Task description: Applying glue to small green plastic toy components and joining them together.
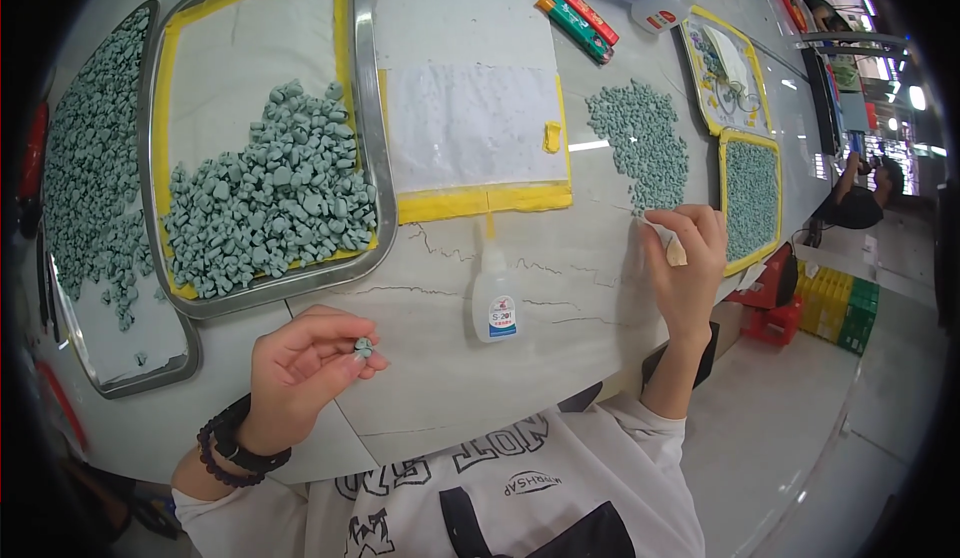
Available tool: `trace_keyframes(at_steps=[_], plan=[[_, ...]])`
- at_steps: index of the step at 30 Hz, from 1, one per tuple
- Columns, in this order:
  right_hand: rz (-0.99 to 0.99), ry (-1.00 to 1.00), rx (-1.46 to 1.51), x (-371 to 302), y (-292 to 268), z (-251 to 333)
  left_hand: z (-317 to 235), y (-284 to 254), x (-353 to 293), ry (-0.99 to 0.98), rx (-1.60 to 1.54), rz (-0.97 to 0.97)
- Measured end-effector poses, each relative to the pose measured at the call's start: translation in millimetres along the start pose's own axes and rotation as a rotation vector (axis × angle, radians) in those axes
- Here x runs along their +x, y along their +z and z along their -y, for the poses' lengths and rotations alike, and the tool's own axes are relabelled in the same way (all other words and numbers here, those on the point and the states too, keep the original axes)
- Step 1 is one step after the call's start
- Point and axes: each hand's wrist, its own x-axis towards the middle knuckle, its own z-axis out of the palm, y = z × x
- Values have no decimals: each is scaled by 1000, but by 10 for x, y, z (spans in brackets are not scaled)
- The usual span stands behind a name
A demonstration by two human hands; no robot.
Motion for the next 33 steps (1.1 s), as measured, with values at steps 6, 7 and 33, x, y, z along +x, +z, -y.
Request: trace_keyframes(at_steps=[6, 7, 33], plan=[[49, -119, -103, 88, 33, -2, 4, -11, 0, 15, 12, 13], [49, -123, -100, 93, 30, 15, 3, -12, -1, 17, 11, 9], [159, -784, 600, 218, 279, 1583, 12, -36, -57, 69, -74, 141]])
